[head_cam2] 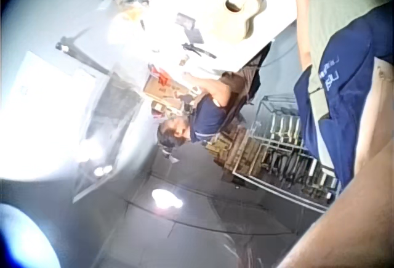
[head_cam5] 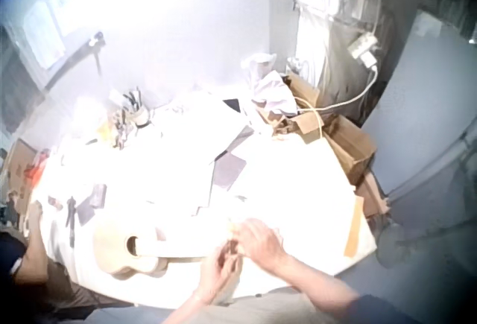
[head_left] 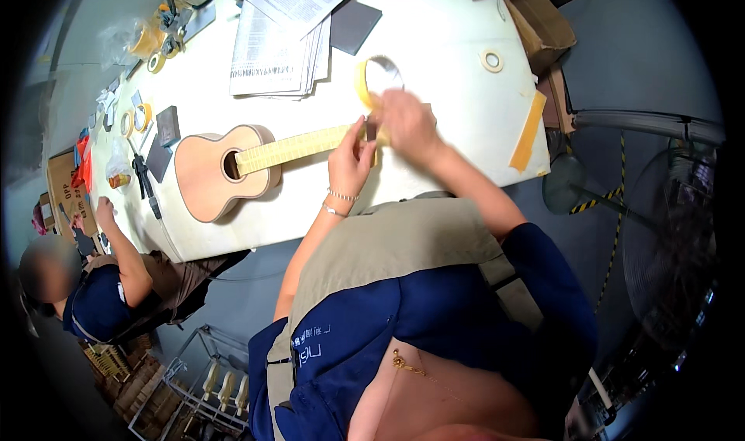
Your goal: The person cleans the fretboard of an acoustic guitar using a cloth and then applies masking tape along the neck. The person repeatedly moves the guitar between the workbench and a nearby rack while performing these actions.
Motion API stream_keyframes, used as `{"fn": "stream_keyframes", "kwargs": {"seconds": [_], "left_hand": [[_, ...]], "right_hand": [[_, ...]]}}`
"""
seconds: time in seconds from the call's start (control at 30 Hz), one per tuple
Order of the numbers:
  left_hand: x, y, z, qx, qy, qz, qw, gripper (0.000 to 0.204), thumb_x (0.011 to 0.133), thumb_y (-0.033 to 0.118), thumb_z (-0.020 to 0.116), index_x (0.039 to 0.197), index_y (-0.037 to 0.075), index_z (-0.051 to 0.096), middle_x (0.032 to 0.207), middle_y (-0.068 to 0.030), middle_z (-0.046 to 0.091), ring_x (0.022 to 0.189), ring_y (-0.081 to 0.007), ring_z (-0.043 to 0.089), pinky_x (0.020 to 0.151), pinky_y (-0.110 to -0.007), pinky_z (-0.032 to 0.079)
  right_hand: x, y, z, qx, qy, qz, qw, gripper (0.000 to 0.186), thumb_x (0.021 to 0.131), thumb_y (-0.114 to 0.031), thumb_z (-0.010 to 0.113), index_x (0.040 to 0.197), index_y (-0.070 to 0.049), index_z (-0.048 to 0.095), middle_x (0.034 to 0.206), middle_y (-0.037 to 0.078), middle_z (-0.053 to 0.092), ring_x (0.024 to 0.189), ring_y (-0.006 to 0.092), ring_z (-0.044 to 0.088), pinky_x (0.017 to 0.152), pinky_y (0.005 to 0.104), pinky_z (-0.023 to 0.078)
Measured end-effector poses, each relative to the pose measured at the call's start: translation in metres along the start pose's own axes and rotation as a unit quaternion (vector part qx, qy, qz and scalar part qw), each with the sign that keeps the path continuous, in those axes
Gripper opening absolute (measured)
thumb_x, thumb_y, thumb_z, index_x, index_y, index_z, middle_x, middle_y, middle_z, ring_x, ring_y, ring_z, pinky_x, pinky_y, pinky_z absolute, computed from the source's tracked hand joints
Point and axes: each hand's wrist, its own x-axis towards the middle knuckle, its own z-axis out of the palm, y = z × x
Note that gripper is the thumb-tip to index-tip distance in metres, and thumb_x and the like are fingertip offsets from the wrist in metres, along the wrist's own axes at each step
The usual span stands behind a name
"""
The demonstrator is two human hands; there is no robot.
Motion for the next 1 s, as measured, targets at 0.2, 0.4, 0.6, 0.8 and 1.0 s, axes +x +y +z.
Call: {"fn": "stream_keyframes", "kwargs": {"seconds": [0.2, 0.4, 0.6, 0.8, 1.0], "left_hand": [[-0.017, -0.024, -0.035, 0.257, 0.000, 0.373, 0.892, 0.042, 0.070, 0.028, 0.073, 0.107, 0.010, 0.064, 0.075, -0.0019, 0.061, 0.064, -0.0181, 0.055, 0.053, -0.029, 0.045], [0.028, 0.023, -0.001, 0.296, -0.037, 0.218, 0.929, 0.068, 0.083, 0.051, 0.051, 0.138, 0.014, 0.036, 0.143, -0.0148, 0.033, 0.135, -0.0301, 0.024, 0.108, -0.056, 0.014], [0.032, -0.025, -0.056, 0.392, -0.048, 0.106, 0.913, 0.068, 0.085, 0.054, 0.045, 0.142, 0.021, 0.030, 0.148, -0.0140, 0.024, 0.139, -0.0293, 0.017, 0.110, -0.056, 0.007], [0.016, -0.102, -0.202, 0.464, 0.081, -0.112, 0.875, 0.066, 0.091, 0.048, 0.042, 0.145, 0.017, 0.021, 0.150, -0.0178, 0.011, 0.139, -0.0371, 0.002, 0.107, -0.059, -0.001], [0.032, -0.124, -0.262, 0.337, 0.173, -0.118, 0.918, 0.067, 0.092, 0.044, 0.039, 0.145, 0.008, 0.019, 0.149, -0.0201, 0.012, 0.139, -0.0381, 0.004, 0.108, -0.056, -0.001]], "right_hand": [[0.016, 0.103, 0.004, -0.246, -0.103, 0.132, 0.955, 0.046, 0.077, -0.011, 0.064, 0.120, -0.003, 0.051, 0.097, 0.013, 0.053, 0.102, 0.0291, 0.050, 0.106, 0.0488, 0.026], [-0.046, 0.040, 0.052, 0.010, -0.127, 0.250, 0.960, 0.032, 0.090, -0.014, 0.044, 0.120, -0.006, 0.052, 0.097, 0.016, 0.061, 0.093, 0.0313, 0.056, 0.086, 0.0415, 0.041], [-0.045, 0.026, 0.056, 0.002, -0.083, 0.245, 0.966, 0.033, 0.088, -0.015, 0.045, 0.118, -0.009, 0.056, 0.091, 0.012, 0.062, 0.086, 0.0302, 0.054, 0.084, 0.0394, 0.040], [-0.056, 0.032, 0.060, -0.022, -0.095, 0.272, 0.957, 0.034, 0.086, -0.013, 0.045, 0.118, -0.009, 0.056, 0.091, 0.013, 0.061, 0.087, 0.0294, 0.053, 0.083, 0.0395, 0.040], [-0.057, 0.028, 0.061, -0.049, -0.074, 0.261, 0.961, 0.033, 0.087, -0.013, 0.045, 0.116, -0.008, 0.057, 0.083, 0.009, 0.062, 0.083, 0.0266, 0.053, 0.081, 0.0370, 0.041]]}}
